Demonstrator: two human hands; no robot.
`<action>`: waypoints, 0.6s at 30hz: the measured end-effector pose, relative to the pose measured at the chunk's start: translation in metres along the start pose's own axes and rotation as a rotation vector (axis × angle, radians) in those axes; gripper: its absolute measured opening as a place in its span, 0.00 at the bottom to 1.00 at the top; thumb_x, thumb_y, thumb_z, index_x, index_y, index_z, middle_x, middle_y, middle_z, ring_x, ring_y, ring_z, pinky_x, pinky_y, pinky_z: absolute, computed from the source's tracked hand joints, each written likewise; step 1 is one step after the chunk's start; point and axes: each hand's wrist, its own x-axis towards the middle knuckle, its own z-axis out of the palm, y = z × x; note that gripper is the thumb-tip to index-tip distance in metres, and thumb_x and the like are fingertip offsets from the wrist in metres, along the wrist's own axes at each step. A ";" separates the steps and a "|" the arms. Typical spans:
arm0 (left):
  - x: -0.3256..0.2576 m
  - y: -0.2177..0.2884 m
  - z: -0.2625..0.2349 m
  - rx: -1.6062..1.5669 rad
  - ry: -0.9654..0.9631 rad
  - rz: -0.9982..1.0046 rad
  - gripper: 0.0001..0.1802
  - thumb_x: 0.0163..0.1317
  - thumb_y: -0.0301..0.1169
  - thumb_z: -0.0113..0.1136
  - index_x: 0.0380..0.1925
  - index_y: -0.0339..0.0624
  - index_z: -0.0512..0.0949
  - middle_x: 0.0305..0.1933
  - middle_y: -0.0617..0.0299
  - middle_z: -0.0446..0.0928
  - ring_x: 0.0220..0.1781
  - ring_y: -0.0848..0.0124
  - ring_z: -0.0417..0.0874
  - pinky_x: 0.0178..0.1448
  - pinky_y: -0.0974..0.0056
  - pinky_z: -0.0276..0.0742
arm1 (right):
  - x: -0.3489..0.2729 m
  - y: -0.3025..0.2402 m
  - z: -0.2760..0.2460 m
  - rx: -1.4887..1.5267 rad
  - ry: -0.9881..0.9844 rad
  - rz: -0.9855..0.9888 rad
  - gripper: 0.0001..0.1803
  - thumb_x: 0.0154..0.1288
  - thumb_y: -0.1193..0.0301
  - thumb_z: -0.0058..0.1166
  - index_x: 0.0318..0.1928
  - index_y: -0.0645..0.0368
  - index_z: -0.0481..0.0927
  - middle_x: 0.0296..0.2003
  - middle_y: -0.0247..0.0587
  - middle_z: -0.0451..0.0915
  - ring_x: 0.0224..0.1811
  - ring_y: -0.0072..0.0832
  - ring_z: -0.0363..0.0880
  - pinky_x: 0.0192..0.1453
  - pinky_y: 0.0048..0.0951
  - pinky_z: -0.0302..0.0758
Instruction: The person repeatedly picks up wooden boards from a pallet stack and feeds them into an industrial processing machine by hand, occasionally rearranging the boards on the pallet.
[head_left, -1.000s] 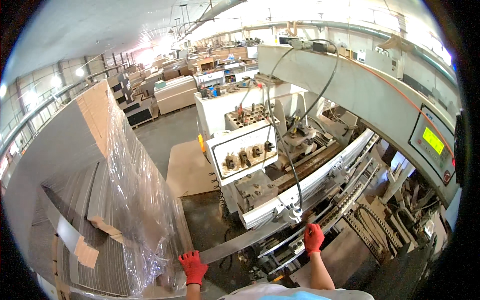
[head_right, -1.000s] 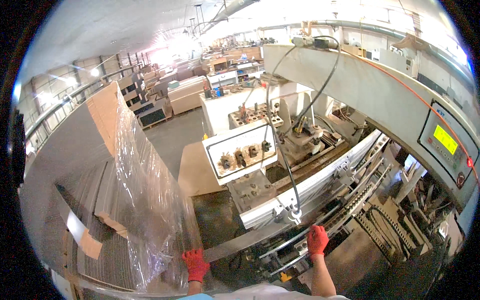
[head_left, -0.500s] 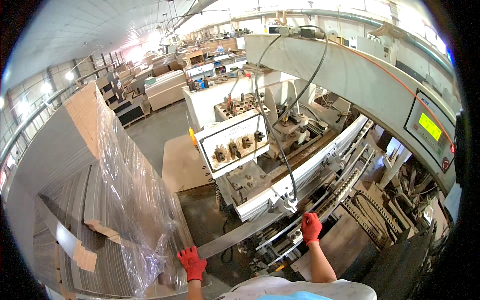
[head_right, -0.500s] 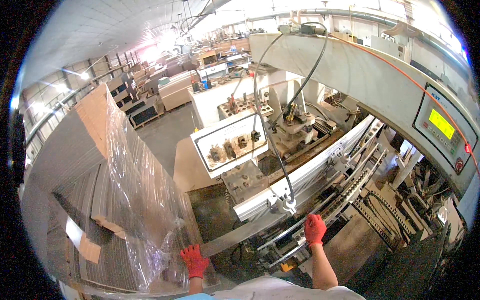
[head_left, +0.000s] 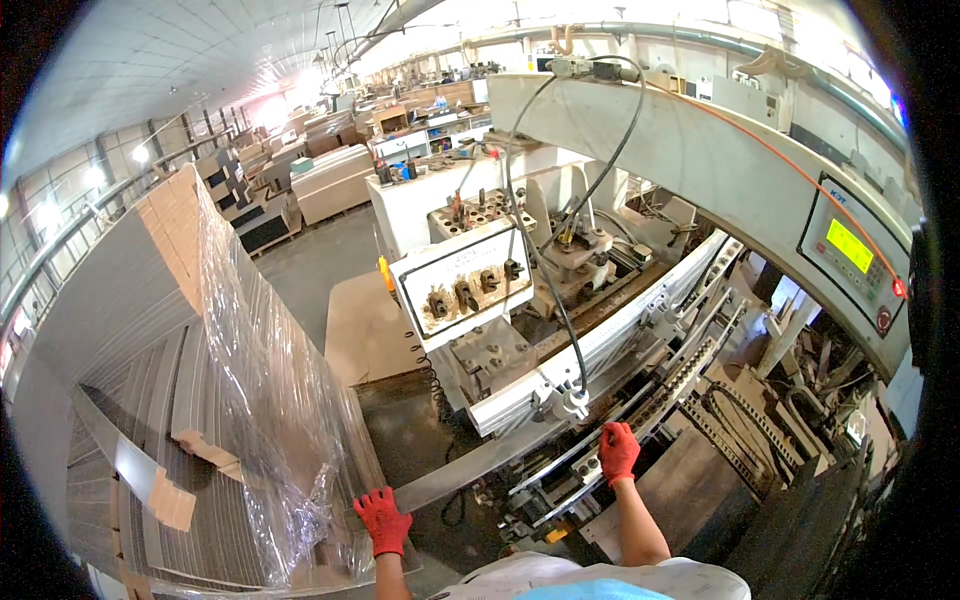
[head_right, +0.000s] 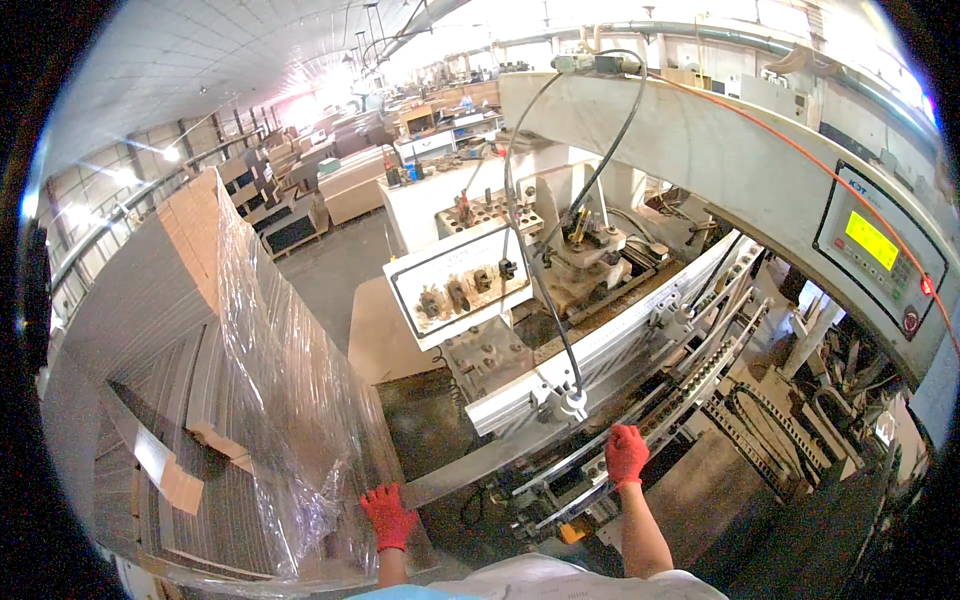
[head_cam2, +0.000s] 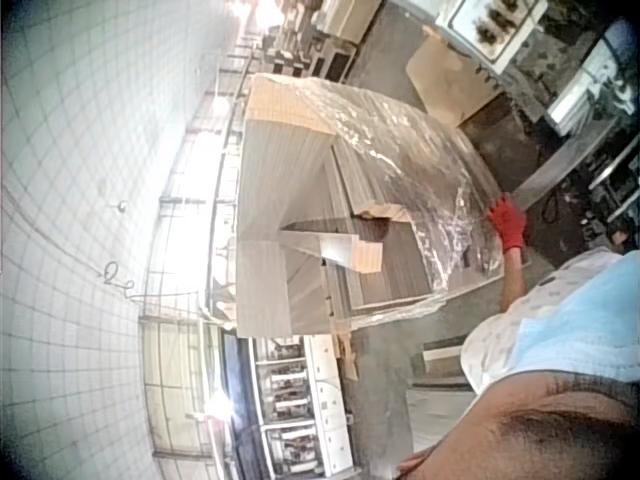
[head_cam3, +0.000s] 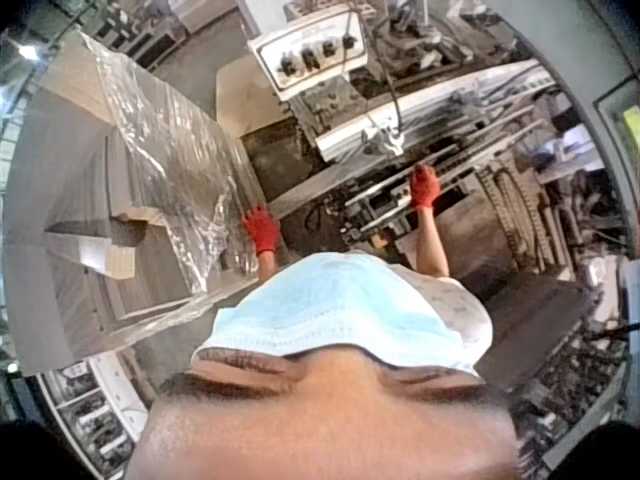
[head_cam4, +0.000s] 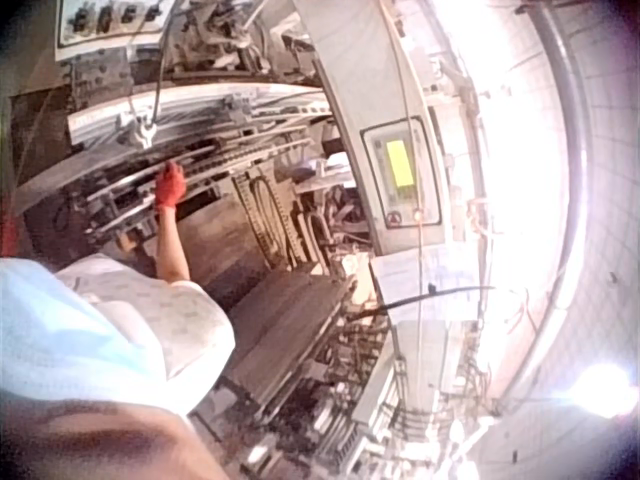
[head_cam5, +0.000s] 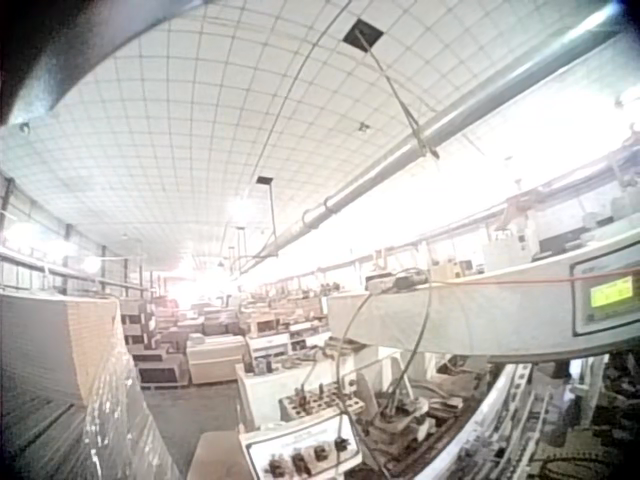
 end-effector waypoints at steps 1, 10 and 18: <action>-0.001 -0.002 0.003 0.003 -0.003 -0.002 0.36 0.37 0.44 0.78 0.50 0.49 0.77 0.51 0.55 0.75 0.58 0.54 0.73 0.73 0.41 0.54 | 0.000 -0.003 -0.001 -0.008 0.011 -0.015 0.03 0.62 0.72 0.58 0.37 0.53 0.81 0.31 0.42 0.79 0.32 0.42 0.80 0.36 0.37 0.76; -0.007 -0.010 0.013 -0.016 0.008 0.004 0.36 0.39 0.45 0.78 0.51 0.50 0.77 0.51 0.55 0.75 0.58 0.54 0.73 0.74 0.40 0.53 | -0.006 0.002 -0.001 0.003 0.007 -0.039 0.03 0.63 0.70 0.58 0.37 0.51 0.81 0.33 0.42 0.79 0.34 0.45 0.80 0.37 0.39 0.76; -0.003 -0.013 0.023 0.043 0.042 0.112 0.35 0.39 0.46 0.77 0.50 0.51 0.76 0.52 0.56 0.76 0.58 0.55 0.75 0.70 0.41 0.57 | -0.004 0.005 0.003 0.095 -0.030 0.028 0.07 0.64 0.68 0.58 0.42 0.52 0.82 0.38 0.41 0.81 0.36 0.42 0.81 0.40 0.38 0.77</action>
